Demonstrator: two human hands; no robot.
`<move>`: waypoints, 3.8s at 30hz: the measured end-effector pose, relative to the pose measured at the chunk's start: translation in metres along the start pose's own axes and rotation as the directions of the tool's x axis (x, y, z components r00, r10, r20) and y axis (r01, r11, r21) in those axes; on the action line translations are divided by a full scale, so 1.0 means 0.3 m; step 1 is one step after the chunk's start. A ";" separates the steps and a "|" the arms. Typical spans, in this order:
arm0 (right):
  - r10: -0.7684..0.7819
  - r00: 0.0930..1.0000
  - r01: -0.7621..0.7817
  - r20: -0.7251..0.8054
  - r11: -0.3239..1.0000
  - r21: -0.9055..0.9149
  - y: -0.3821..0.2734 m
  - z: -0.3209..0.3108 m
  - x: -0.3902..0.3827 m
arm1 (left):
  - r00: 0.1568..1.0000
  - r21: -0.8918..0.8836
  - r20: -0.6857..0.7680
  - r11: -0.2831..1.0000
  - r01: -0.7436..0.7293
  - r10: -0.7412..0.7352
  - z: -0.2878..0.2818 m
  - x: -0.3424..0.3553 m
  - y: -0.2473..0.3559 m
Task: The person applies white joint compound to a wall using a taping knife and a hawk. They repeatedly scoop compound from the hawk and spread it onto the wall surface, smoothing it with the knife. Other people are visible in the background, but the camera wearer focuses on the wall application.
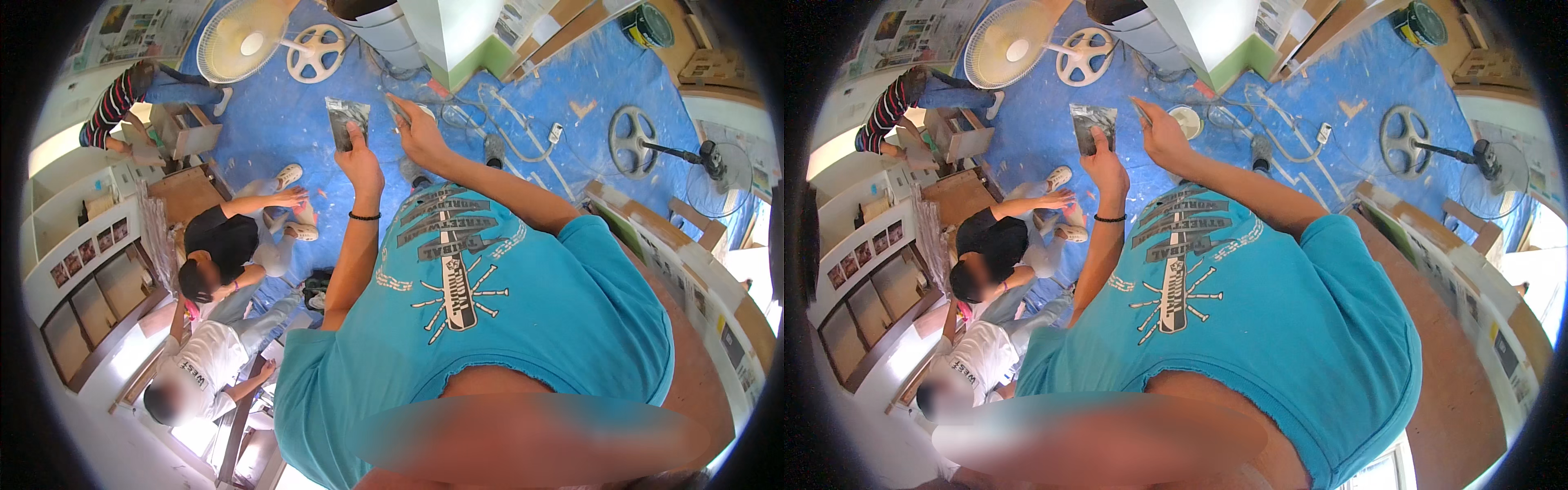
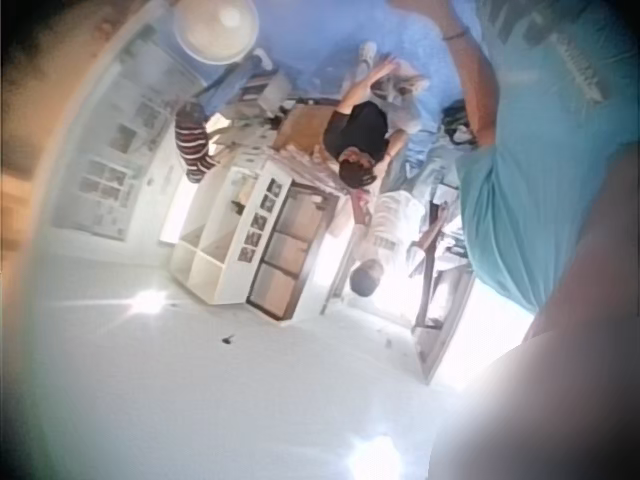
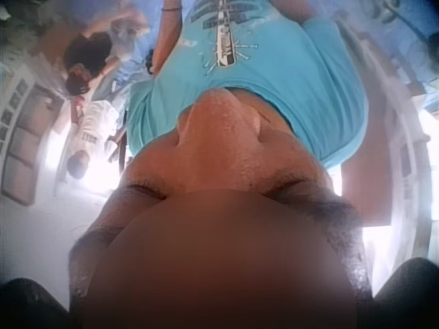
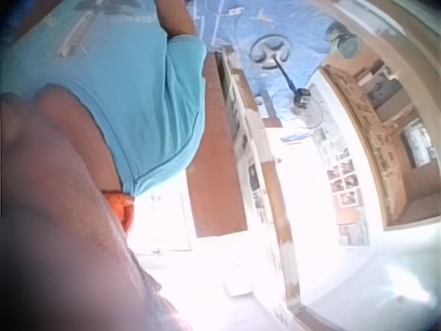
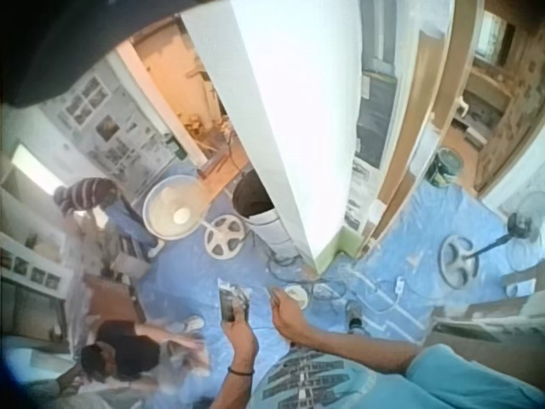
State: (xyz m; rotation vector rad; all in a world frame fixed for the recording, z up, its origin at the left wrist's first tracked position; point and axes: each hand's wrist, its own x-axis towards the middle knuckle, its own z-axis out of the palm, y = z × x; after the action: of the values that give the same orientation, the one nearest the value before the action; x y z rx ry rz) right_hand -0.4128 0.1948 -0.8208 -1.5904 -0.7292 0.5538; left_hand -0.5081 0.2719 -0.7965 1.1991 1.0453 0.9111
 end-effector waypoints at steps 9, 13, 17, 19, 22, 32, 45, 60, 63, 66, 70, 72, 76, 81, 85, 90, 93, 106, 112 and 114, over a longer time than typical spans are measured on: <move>-0.145 0.987 0.151 0.064 0.983 -0.107 -0.017 0.035 -0.001 | 0.983 -0.204 0.182 0.976 0.076 -0.039 0.026 0.042 -0.060; -0.080 0.997 0.080 0.004 0.989 -0.126 0.012 0.021 0.067 | 0.981 0.016 0.170 0.995 0.094 -0.095 0.035 0.015 -0.056; 0.000 1.000 0.000 -0.011 1.000 0.025 0.004 -0.011 0.070 | 0.991 0.032 0.134 0.999 0.023 -0.027 0.001 0.034 -0.037; -0.041 0.998 0.043 0.037 0.998 -0.048 -0.017 -0.027 0.053 | 0.980 0.004 0.194 0.999 -0.041 0.039 -0.021 0.080 -0.030; -0.149 0.987 0.152 0.053 0.985 -0.077 -0.056 -0.017 0.037 | 0.969 0.092 0.241 0.996 0.024 -0.046 -0.037 0.130 -0.034; -0.098 0.992 0.106 0.074 0.987 -0.119 -0.065 0.008 0.016 | 0.912 0.338 0.387 0.941 -0.006 -0.133 0.003 0.078 -0.032; -0.159 0.984 0.170 0.075 0.969 -0.177 -0.028 0.035 0.023 | 0.948 0.396 0.309 0.917 -0.055 -0.076 -0.011 0.049 -0.049; -0.048 0.998 0.041 -0.050 0.991 -0.125 -0.003 -0.009 0.090 | 0.956 0.444 0.284 0.893 -0.067 -0.069 -0.007 0.042 -0.056; -0.080 0.996 0.082 0.034 0.992 -0.094 -0.015 0.004 0.049 | 0.958 0.336 0.286 0.938 -0.088 -0.013 0.011 0.082 -0.035; -0.133 0.991 0.135 0.027 0.982 -0.130 -0.022 0.011 0.057 | 0.942 0.344 0.326 0.938 -0.038 -0.081 0.033 0.067 -0.024; -0.077 0.994 0.066 -0.076 0.987 -0.144 -0.028 -0.043 0.137 | 0.899 0.455 0.432 0.879 -0.142 -0.078 0.019 0.037 -0.031; -0.078 0.996 0.072 -0.053 0.992 -0.107 -0.040 -0.075 0.144 | 0.962 0.364 0.264 0.931 -0.032 -0.070 -0.022 0.086 -0.040; -0.247 0.966 0.257 0.079 0.947 -0.190 -0.059 -0.110 0.102 | 0.978 -0.166 0.043 0.964 0.207 -0.203 -0.115 0.239 -0.099; -0.529 0.789 0.602 0.311 0.768 -0.221 -0.039 -0.099 0.062 | 0.651 -0.559 0.594 0.340 0.757 -0.473 -0.170 0.313 -0.188; -0.633 0.635 0.750 0.443 0.643 -0.156 -0.022 -0.064 0.030 | 0.469 -0.332 0.437 0.347 0.877 -0.768 -0.089 0.296 -0.243; -0.605 0.643 0.742 0.469 0.644 -0.186 -0.005 -0.036 0.018 | 0.446 -0.264 0.452 0.361 0.894 -0.773 -0.030 0.255 -0.262; -0.536 0.751 0.644 0.386 0.724 -0.246 0.005 -0.037 0.021 | 0.441 -0.240 0.449 0.371 0.897 -0.777 -0.018 0.255 -0.263; -0.019 0.998 0.023 0.054 0.998 -0.063 0.109 -0.037 0.055 | 0.404 -0.035 0.509 0.451 0.892 -0.760 -0.065 0.134 -0.200; 0.541 0.840 -0.514 0.032 0.776 0.364 0.294 -0.024 0.044 | 0.642 -0.136 0.321 0.637 0.759 -0.697 -0.211 0.120 -0.217; 0.649 0.756 -0.579 0.086 0.601 0.551 0.361 -0.034 0.031 | 0.751 -0.170 0.191 0.732 0.660 -0.633 -0.250 0.111 -0.228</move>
State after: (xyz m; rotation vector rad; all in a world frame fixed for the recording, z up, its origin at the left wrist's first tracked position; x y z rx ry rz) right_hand -0.3838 0.1878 -0.9259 -1.2691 0.1372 1.0584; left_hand -0.5701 0.3137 -0.8726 0.6008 1.1188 0.3766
